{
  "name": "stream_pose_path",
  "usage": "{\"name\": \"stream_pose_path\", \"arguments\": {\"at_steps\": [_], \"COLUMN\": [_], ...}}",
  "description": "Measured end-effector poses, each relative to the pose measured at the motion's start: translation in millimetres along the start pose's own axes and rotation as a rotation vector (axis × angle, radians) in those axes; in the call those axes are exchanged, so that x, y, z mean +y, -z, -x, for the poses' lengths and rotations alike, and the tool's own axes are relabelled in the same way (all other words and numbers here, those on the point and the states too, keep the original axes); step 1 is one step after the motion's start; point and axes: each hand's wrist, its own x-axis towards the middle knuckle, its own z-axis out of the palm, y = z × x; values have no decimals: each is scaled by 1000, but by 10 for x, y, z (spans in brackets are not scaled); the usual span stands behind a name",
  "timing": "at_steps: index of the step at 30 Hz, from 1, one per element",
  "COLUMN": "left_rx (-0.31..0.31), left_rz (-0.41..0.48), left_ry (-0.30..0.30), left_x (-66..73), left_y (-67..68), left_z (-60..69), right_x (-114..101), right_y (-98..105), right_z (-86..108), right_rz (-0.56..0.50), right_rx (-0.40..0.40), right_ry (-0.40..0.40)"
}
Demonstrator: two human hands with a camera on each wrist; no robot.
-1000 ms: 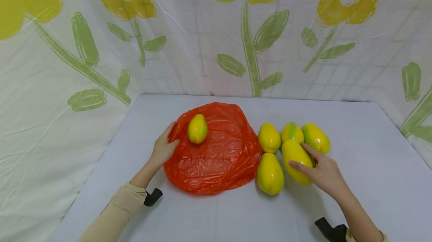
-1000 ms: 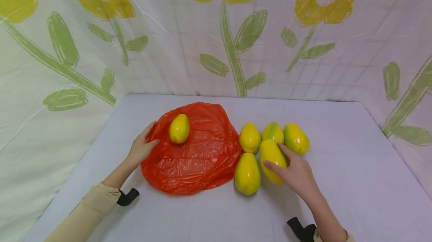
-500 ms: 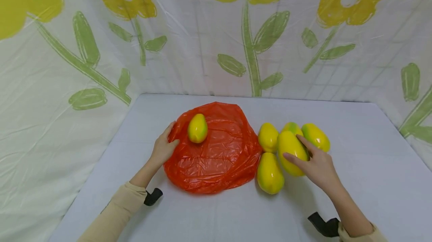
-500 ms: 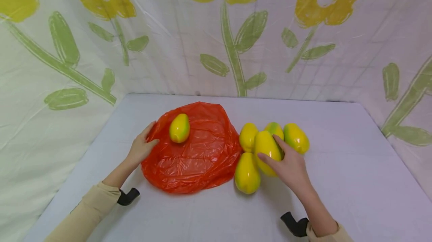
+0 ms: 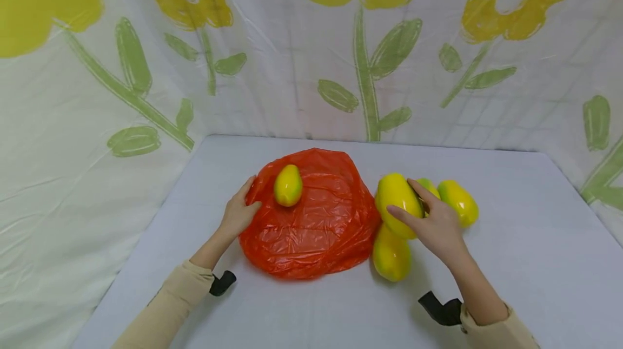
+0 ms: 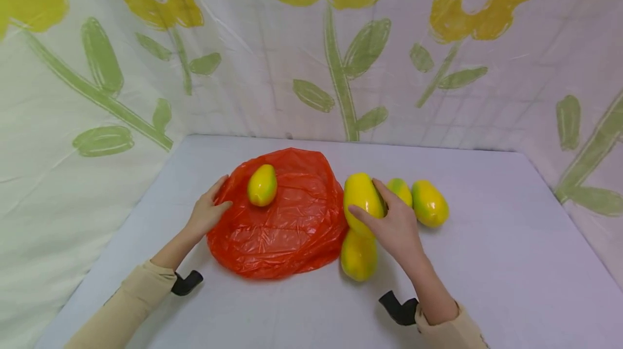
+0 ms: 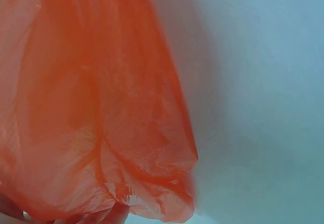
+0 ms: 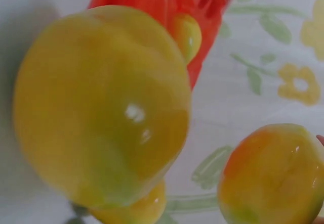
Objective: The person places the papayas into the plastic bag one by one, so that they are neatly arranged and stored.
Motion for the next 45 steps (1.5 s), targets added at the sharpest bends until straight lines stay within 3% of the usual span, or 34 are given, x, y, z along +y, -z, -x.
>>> {"name": "stream_pose_path", "arguments": {"at_steps": [12, 26, 45], "left_rx": [-4, -5, 1], "left_rz": [1, 4, 7], "left_ry": [-9, -4, 18], "left_x": [31, 6, 58], "left_y": [10, 9, -40], "left_z": [4, -11, -17], "right_x": [-240, -549, -849], "right_y": [-128, -295, -584], "right_z": [-80, -244, -628], "right_rz": [-86, -132, -174], "right_rx": [-30, 20, 51], "right_ry": [63, 78, 79]}}
